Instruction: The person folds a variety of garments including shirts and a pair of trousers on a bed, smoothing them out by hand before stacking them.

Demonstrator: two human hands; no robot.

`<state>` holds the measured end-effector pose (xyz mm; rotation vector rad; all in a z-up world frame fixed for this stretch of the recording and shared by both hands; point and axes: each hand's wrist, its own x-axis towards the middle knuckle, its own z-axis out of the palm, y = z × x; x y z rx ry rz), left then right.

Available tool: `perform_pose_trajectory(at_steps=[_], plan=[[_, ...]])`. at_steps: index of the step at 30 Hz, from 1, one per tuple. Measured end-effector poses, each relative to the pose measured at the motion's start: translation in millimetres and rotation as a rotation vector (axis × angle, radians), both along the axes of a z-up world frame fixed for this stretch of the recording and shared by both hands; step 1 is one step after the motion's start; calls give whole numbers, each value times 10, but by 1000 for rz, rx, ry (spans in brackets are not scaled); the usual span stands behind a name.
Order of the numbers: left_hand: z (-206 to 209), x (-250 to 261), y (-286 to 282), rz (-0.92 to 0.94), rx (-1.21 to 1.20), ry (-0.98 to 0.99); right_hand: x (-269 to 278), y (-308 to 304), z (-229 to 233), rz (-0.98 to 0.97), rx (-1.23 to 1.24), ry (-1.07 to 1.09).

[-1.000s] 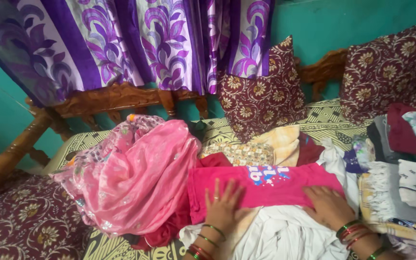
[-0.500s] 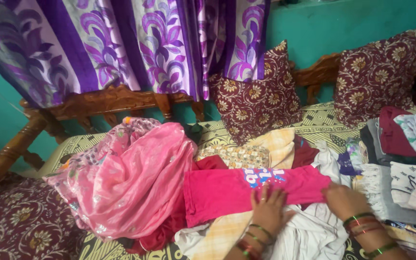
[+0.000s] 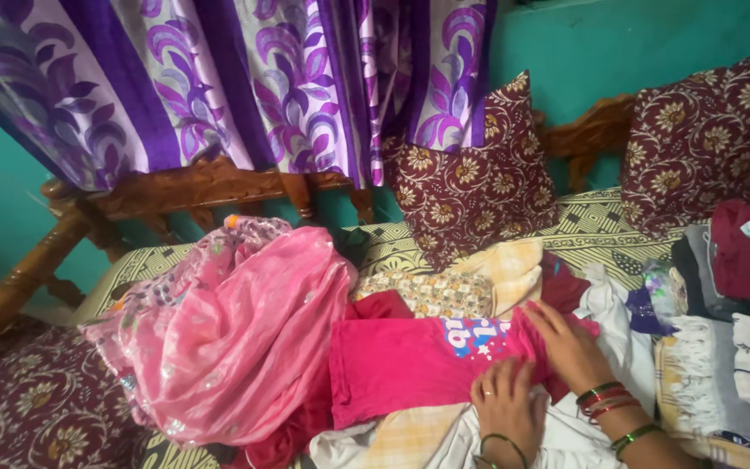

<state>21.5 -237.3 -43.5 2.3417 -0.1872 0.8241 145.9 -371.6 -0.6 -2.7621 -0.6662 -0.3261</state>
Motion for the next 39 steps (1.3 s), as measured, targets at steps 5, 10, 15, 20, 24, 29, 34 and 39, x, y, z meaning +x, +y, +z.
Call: perform_pose_trajectory(at_steps=[5, 10, 15, 20, 24, 29, 34, 39], plan=[[-209, 118, -71, 80, 230, -48, -21, -198, -139, 170, -33, -247], [-252, 147, -70, 30, 138, 97, 42, -332, -437, 129, -275, -195], [-132, 109, -30, 44, -10, 112, 269, -645, -669, -212, 7, -247], [-24, 92, 30, 89, -133, 137, 581, -809, -932, -176, 145, -159], [-5, 83, 37, 65, -164, 106, 611, -885, -976, -408, 159, 34], [-4, 115, 8, 92, -48, 214, 627, -893, -1092, -295, 178, -103], [57, 159, 8, 136, -31, 232, 616, -911, -865, -407, 202, 16], [283, 157, 420, -167, -33, 511, 713, -892, -841, -539, 241, 508]])
